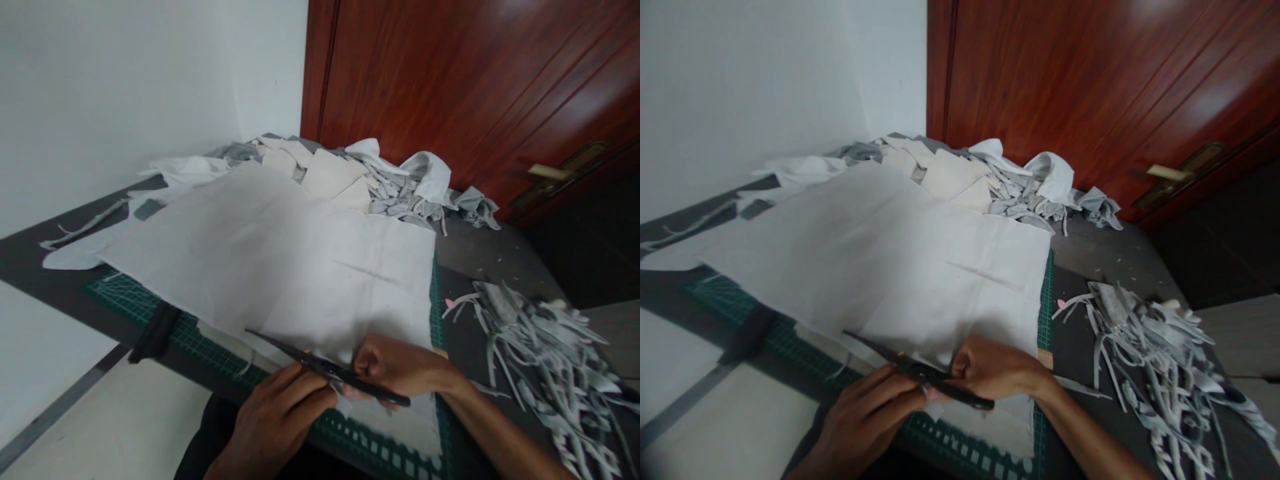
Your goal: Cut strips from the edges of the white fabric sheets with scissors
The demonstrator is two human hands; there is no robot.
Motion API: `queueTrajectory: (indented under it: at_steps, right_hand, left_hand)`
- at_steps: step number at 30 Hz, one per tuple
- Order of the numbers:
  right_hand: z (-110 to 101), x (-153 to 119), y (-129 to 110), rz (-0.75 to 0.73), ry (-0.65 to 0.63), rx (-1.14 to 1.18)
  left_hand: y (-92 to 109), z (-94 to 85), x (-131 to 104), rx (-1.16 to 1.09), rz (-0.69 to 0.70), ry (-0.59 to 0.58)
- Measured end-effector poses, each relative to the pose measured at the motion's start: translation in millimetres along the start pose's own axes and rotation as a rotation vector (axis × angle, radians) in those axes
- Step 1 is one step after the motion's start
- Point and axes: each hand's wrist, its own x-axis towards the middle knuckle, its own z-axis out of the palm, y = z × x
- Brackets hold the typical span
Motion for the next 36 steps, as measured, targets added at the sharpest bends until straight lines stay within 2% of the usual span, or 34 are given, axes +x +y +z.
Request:
queueTrajectory:
  at_steps: [9, 13, 20, 29, 36]
  right_hand:
    - [-6, 0, 1, -0.06, -0.172, 0.021]
    - [-8, -5, 0, -0.054, -0.174, 0.001]
    - [-2, -10, 2, 0.038, -0.157, -0.024]
    - [0, 2, -21, -0.007, -0.167, 0.022]
    - [1, 0, -18, 0.052, -0.204, 0.015]
  left_hand:
    - [0, -2.4, -2, -0.014, -0.002, -0.01]
    - [0, -2.4, -5, -0.033, 0.021, 0.021]
    - [-1, -2.6, -5, -0.019, 0.037, 0.163]
    - [-1, -3.3, -8, -0.048, 0.032, 0.125]
    - [-1, -4.3, -8, -0.073, 0.071, 0.127]
